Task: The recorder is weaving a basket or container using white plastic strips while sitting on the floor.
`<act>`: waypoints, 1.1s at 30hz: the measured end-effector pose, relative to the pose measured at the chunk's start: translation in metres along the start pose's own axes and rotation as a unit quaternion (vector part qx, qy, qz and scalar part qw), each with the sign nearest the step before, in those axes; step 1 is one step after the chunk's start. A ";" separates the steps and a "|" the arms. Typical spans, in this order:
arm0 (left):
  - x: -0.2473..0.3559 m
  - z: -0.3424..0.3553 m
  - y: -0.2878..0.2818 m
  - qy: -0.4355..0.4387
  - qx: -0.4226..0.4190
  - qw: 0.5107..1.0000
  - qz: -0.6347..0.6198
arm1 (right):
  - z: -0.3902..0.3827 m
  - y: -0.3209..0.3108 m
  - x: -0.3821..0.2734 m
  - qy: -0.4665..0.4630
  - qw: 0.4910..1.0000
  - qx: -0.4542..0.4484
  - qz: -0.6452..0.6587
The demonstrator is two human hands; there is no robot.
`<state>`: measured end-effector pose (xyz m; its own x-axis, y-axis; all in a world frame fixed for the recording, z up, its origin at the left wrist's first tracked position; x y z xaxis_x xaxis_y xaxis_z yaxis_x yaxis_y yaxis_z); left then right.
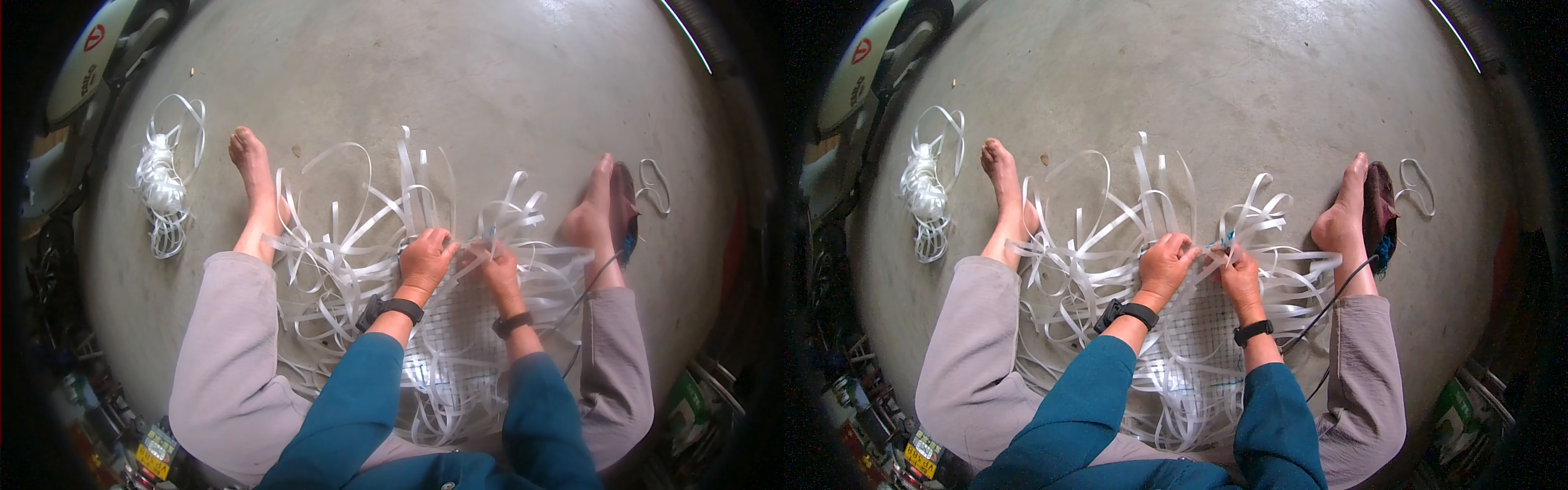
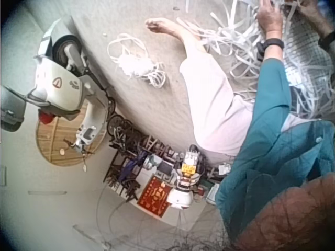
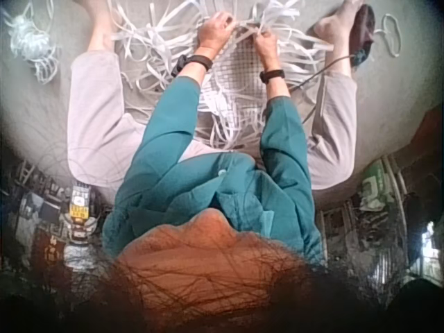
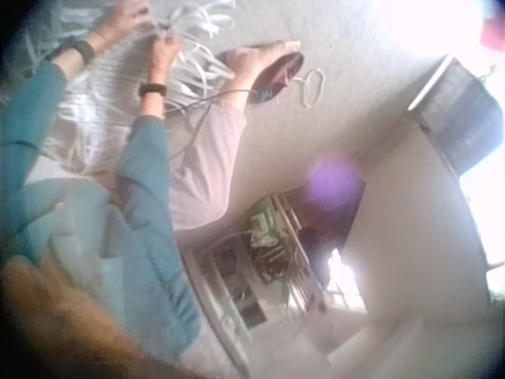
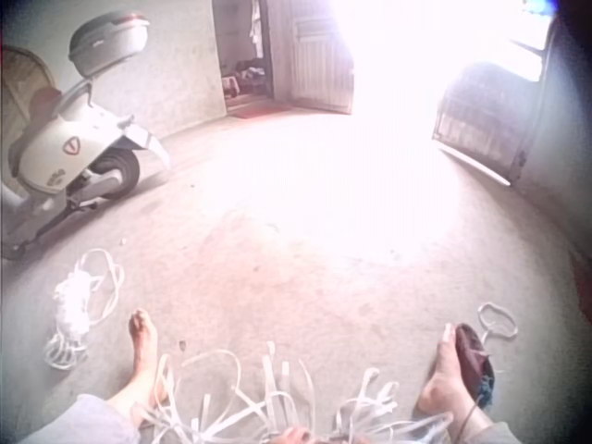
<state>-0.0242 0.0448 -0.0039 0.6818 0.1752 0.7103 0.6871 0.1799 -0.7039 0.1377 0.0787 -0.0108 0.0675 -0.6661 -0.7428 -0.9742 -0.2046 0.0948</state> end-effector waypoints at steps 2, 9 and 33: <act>-0.002 0.000 -0.001 -0.006 0.008 1.000 0.002 | -0.004 0.007 0.000 -0.002 1.000 0.000 0.019; 0.000 0.001 0.000 -0.020 -0.003 1.000 -0.003 | -0.012 0.006 0.013 -0.069 0.993 0.059 -0.073; 0.001 0.005 0.003 -0.007 0.009 1.000 0.007 | -0.018 0.011 0.007 -0.154 0.967 0.104 -0.174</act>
<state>-0.0229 0.0501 -0.0049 0.6873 0.1915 0.7006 0.6733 0.1939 -0.7135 0.1316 0.0589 -0.0028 0.3627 -0.3305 -0.8714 -0.9285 -0.2077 -0.3077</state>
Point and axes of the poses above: each hand's wrist, its own z-axis towards the middle knuckle, its own y-axis out of the palm, x = y × z, the point moved 1 cm from there along z, towards the middle knuckle, and after that the axes turned 6 degrees about y, right-handed, at the moved point
